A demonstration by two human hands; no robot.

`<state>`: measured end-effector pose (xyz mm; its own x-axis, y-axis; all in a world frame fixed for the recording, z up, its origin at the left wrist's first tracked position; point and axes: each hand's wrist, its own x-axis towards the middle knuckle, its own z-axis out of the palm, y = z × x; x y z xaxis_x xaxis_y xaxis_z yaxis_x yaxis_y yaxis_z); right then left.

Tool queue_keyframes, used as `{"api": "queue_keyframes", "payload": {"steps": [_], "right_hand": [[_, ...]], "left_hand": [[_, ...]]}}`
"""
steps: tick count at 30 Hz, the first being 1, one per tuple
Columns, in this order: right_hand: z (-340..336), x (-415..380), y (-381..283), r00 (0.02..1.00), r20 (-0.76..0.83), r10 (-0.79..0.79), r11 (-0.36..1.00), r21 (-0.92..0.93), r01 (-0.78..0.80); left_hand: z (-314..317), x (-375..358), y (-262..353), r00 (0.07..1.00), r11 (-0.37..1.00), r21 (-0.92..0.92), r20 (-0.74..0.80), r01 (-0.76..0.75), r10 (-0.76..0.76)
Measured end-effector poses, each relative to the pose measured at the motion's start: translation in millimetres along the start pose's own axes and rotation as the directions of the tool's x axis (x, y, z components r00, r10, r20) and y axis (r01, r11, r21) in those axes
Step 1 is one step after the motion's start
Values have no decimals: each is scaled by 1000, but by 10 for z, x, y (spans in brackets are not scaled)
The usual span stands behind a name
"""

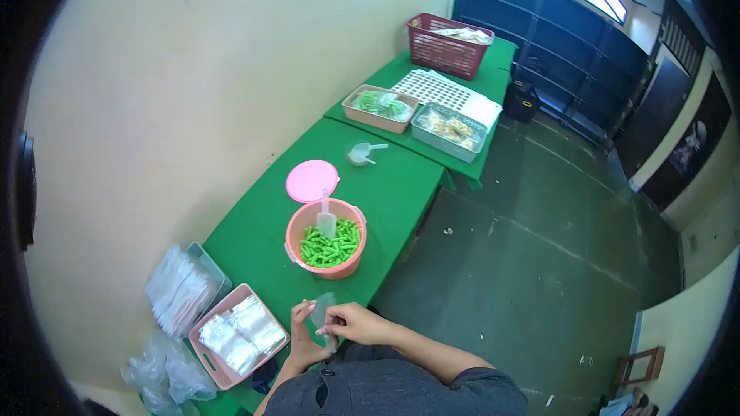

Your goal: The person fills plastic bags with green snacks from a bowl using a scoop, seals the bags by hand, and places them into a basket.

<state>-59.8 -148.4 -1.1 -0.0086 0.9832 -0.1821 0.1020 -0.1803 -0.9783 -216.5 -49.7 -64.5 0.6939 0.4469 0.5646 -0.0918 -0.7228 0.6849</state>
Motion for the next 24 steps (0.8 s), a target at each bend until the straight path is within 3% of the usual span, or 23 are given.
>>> {"api": "queue_keyframes", "payload": {"steps": [2, 4, 6, 10, 12, 13, 16, 18, 20, 22, 24], "right_hand": [[14, 133, 39, 989, 14, -146, 989, -35, 147], [29, 233, 16, 989, 18, -149, 985, -85, 150], [43, 309, -9, 990, -8, -143, 975, -171, 140], [106, 406, 11, 984, -47, -172, 961, -226, 157], [109, 427, 1, 994, -40, -103, 977, -190, 93], [108, 433, 31, 995, -34, -98, 978, -190, 90], [118, 458, 183, 998, -18, -66, 996, -57, 65], [175, 468, 264, 993, -50, -105, 974, 198, 112], [127, 448, 184, 999, 24, -44, 935, 354, 33], [110, 477, 273, 997, -33, -69, 914, 398, 77], [64, 471, 294, 998, -8, -66, 904, 423, 63]], "left_hand": [[-44, -45, -67, 998, 996, 82, -55, 17, -12], [-89, -27, -88, 995, 987, 160, -104, 24, -8], [-137, 31, -58, 992, 968, 219, -64, 122, -111], [-207, 128, 13, 996, 970, 229, 0, 85, -88], [-101, 84, -40, 989, 991, -16, -63, 133, -134], [-76, 72, -58, 988, 990, -17, -67, 140, -141], [-12, 29, -124, 986, 988, -95, -96, 125, -134], [27, -4, -181, 979, 969, -208, -124, 135, -163], [26, 43, -155, 975, 963, -232, -137, 140, -175], [47, 87, -124, 946, 909, -390, -212, 150, -247], [14, 90, -153, 956, 911, -391, -192, 131, -220]]}}
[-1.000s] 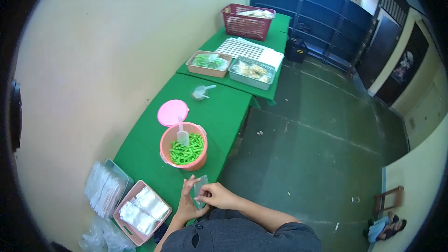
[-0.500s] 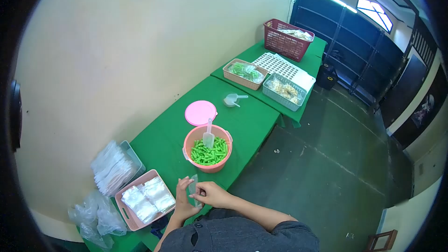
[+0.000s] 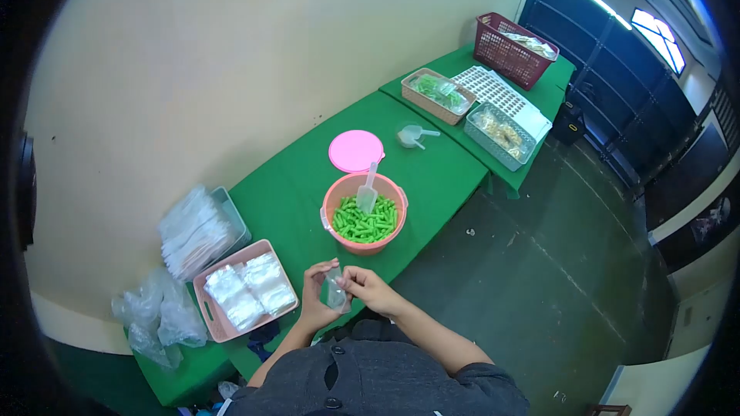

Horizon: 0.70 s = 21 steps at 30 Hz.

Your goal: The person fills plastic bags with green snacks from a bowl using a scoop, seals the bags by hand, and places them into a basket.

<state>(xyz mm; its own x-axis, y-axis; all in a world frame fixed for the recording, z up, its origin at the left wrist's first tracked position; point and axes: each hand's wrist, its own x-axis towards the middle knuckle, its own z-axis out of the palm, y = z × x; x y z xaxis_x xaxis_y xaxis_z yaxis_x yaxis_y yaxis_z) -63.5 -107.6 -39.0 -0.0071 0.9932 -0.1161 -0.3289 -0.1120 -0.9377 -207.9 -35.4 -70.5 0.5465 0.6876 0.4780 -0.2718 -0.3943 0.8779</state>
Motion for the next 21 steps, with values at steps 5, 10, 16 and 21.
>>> {"api": "queue_keyframes", "payload": {"steps": [5, 10, 16, 21], "right_hand": [[-7, -94, -50, 999, -11, -50, 999, -18, 49], [93, -185, -83, 957, -216, -195, 958, -253, 138], [323, -282, -18, 827, 14, -563, 476, -811, 338], [368, -389, -96, 875, 82, -477, 526, -771, 359]], "left_hand": [[-43, 50, 286, 995, 999, 19, 88, 36, -37], [-211, -107, 195, 985, 947, 275, -1, 167, -173], [-31, -166, 312, 905, 888, -194, 187, 416, -383], [-199, -280, 201, 905, 911, -40, 142, 410, -401]]}}
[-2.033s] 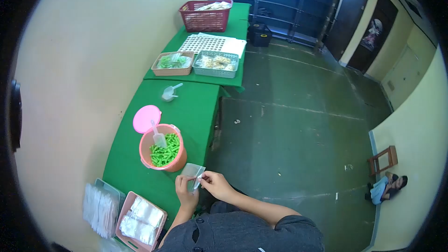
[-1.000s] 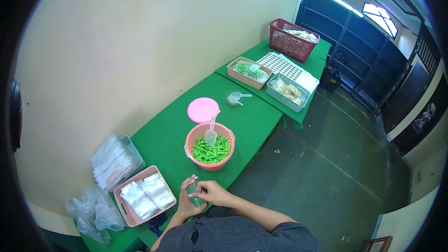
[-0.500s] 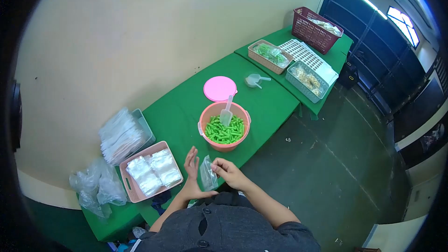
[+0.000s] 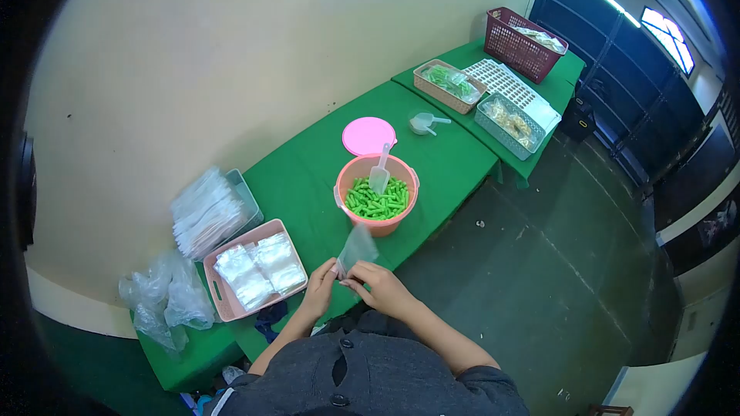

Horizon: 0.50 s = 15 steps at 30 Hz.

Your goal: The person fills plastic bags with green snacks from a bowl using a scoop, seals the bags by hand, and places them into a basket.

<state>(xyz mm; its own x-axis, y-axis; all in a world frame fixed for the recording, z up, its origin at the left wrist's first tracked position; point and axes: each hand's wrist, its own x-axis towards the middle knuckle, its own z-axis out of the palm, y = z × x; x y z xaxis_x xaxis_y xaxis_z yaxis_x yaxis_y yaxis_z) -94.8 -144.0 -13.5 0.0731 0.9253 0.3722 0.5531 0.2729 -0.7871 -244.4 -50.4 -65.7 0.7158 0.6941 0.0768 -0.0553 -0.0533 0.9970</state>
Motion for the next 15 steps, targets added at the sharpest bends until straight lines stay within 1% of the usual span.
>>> {"api": "queue_keyframes", "payload": {"steps": [1, 2, 3, 4, 5, 6, 7, 9, 10, 11, 12, 13, 14, 15], "right_hand": [[16, -19, -15, 999, 35, 16, 999, 27, -17], [31, -40, -29, 997, 72, 31, 998, 53, -35], [66, -71, -30, 997, 70, 31, 998, 53, -35], [117, -104, -20, 997, 65, 51, 994, 95, -57], [150, -119, -19, 996, 62, 69, 988, 138, -77], [160, -124, -26, 996, 64, 64, 988, 138, -72], [165, -125, -38, 994, 79, 69, 988, 131, -79], [186, -122, -74, 994, 86, 74, 989, 123, -84], [182, -126, -90, 989, 99, 106, 979, 166, -122], [162, -121, -94, 984, 113, 138, 966, 204, -159], [140, -117, -86, 984, 107, 142, 968, 195, -161], [133, -131, -72, 977, 108, 186, 948, 241, -207], [141, -158, -60, 966, 114, 231, 922, 290, -255], [157, -184, -44, 964, 119, 237, 920, 292, -262]], "left_hand": [[-22, -1, 33, 1000, 1000, 3, 2, -1, 1], [-36, -8, 84, 998, 1000, -19, 50, -22, 23], [-42, -32, 122, 994, 998, -44, 96, -41, 46], [-31, -71, 145, 994, 998, -43, 96, -42, 46], [-12, -108, 164, 992, 997, -67, 129, 27, -18], [-8, -141, 170, 984, 992, -88, 161, 95, -80], [-33, -159, 143, 985, 992, -86, 157, 91, -77], [-109, -158, 49, 984, 990, -140, 178, 33, -8], [-132, -150, 15, 983, 990, -140, 185, 28, -2], [-142, -130, -15, 977, 977, -211, 214, 29, 17], [-136, -108, -50, 970, 959, -282, 242, 36, 35], [-113, -88, -33, 969, 956, -290, 246, 39, 35], [-94, -80, -8, 957, 933, -345, 289, 103, 1], [-88, -92, 9, 943, 904, -392, 330, 168, -32]]}}
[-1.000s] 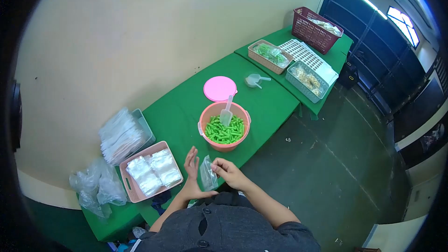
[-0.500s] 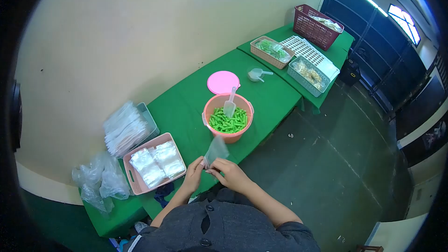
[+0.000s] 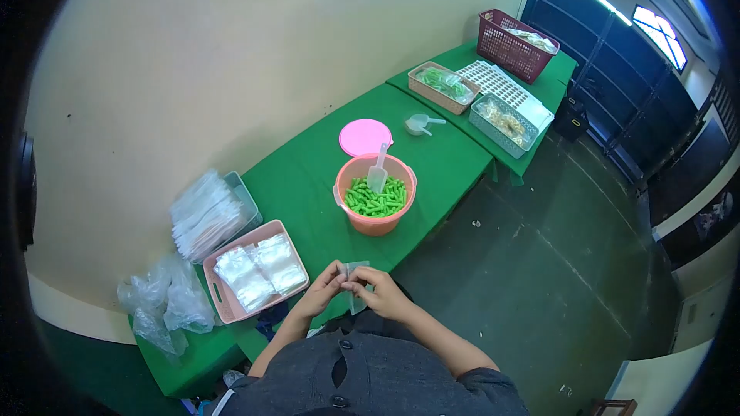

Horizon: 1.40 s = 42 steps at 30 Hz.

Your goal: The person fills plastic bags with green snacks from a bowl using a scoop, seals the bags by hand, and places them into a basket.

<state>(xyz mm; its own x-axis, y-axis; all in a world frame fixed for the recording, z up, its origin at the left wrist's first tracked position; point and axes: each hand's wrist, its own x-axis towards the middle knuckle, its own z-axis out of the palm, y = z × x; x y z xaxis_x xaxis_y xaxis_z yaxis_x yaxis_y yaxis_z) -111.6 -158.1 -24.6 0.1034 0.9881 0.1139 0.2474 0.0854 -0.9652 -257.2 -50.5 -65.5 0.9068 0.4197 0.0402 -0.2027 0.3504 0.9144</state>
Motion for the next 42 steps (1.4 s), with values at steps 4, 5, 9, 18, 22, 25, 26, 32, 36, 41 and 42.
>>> {"api": "queue_keyframes", "payload": {"steps": [4, 5, 9, 18, 22, 25, 26, 32, 36, 41, 42], "right_hand": [[-12, 67, 19, 997, -80, -7, 999, 33, 10], [-7, 84, 9, 999, -54, 6, 996, -90, -11], [84, 97, 35, 988, 50, 143, 936, -331, -119], [223, 185, 334, 995, -68, -71, 739, -674, 7], [133, 266, 93, 989, -8, 148, 899, -416, -138], [158, 286, -12, 989, -13, 150, 971, -187, -149], [164, 292, -21, 988, -64, 144, 978, -147, -152], [208, 348, -17, 996, -63, 58, 980, -188, -69], [177, 345, -24, 972, -147, 183, 960, -188, -209], [239, 363, -46, 975, -221, 15, 979, -194, -60], [222, 390, -81, 971, -237, 41, 994, -93, -64]], "left_hand": [[-65, -34, 48, 998, 968, 248, -64, 37, -22], [-112, -54, 98, 995, 908, 410, -75, 86, -60], [-28, -132, 187, 982, 720, 681, -189, 136, -7], [-136, -259, 152, 945, 460, 832, -324, 311, -52], [-192, -179, 218, 942, 453, 887, -76, -85, 326], [-153, -181, 233, 950, 556, 807, 21, -201, 313], [-117, -170, 235, 932, 539, 812, 19, -226, 361], [-232, -42, -144, 844, 397, 903, -81, -163, 530], [-225, -66, -196, 824, 189, 974, -5, -124, 567], [-206, -50, 21, 781, 87, 996, -34, -26, 623], [-202, -54, 78, 769, 183, 983, -94, -31, 632]]}}
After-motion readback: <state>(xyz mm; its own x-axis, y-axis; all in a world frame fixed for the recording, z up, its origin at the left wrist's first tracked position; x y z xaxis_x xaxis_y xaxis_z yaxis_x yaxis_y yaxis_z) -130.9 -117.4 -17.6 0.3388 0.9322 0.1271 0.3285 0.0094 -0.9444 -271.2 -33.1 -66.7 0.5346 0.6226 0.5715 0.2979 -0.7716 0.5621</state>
